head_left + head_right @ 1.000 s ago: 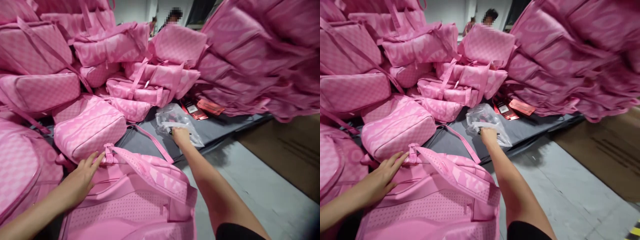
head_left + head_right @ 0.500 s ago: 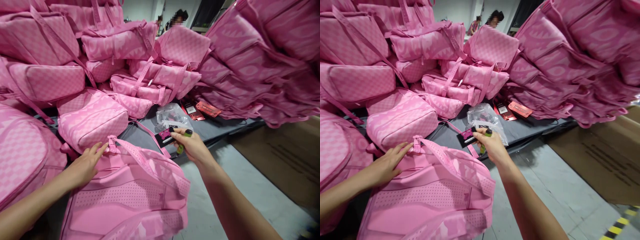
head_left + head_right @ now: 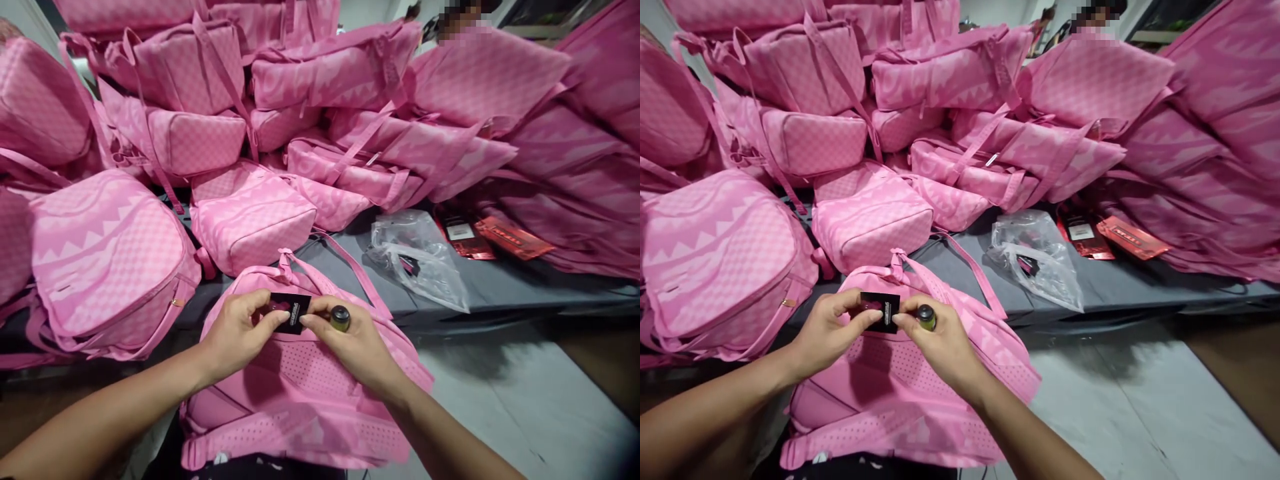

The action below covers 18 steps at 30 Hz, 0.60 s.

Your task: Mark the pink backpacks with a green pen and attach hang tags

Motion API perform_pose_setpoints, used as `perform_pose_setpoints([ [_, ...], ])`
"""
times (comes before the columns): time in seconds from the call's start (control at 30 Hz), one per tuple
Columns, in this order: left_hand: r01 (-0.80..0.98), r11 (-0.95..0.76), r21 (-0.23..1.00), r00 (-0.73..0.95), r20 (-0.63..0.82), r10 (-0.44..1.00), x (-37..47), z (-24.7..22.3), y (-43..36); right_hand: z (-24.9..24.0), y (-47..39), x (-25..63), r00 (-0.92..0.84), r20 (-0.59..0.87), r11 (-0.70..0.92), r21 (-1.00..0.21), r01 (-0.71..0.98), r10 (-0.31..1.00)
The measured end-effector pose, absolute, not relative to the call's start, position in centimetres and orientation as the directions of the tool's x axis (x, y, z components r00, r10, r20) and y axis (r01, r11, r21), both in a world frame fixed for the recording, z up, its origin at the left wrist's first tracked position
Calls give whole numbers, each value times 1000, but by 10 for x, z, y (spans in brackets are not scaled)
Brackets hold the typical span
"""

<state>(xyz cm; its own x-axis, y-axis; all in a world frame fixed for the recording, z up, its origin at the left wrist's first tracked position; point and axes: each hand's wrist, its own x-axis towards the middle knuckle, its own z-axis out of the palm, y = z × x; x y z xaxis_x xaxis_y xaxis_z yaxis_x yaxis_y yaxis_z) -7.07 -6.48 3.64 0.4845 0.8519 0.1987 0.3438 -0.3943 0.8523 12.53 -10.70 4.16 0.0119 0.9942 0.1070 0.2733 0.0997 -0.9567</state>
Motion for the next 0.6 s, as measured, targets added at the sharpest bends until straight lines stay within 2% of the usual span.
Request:
perform_pose_setpoints([
  [0.03,357,-473,805,480,276,833,-77,32,-64,38,-104,127,22,154,138,-932,336,988],
  [0.1,447,-635,631,493,418,763,-90,19,-64,32,-96,133,61,310,240,-835,495,949],
  [0.17,577,-695,429,527,454,718,-102,1,-67,27,-87,139,38,440,324,-714,620,897],
  [0.23,648,-685,333,546,425,723,-111,-18,-71,25,-77,142,-79,460,392,-639,662,884],
  [0.3,633,-697,337,538,456,709,-116,-33,-75,24,-69,138,-248,361,427,-593,683,899],
  [0.4,565,-741,363,517,545,660,-119,-44,-77,23,-58,123,-467,54,437,-464,771,882],
  [0.5,559,-720,411,490,537,687,-122,-48,-78,16,-47,107,-530,-195,445,-353,823,826],
  [0.6,668,-519,533,322,422,847,-126,-56,-80,5,-36,95,-531,-266,451,-308,838,805],
])
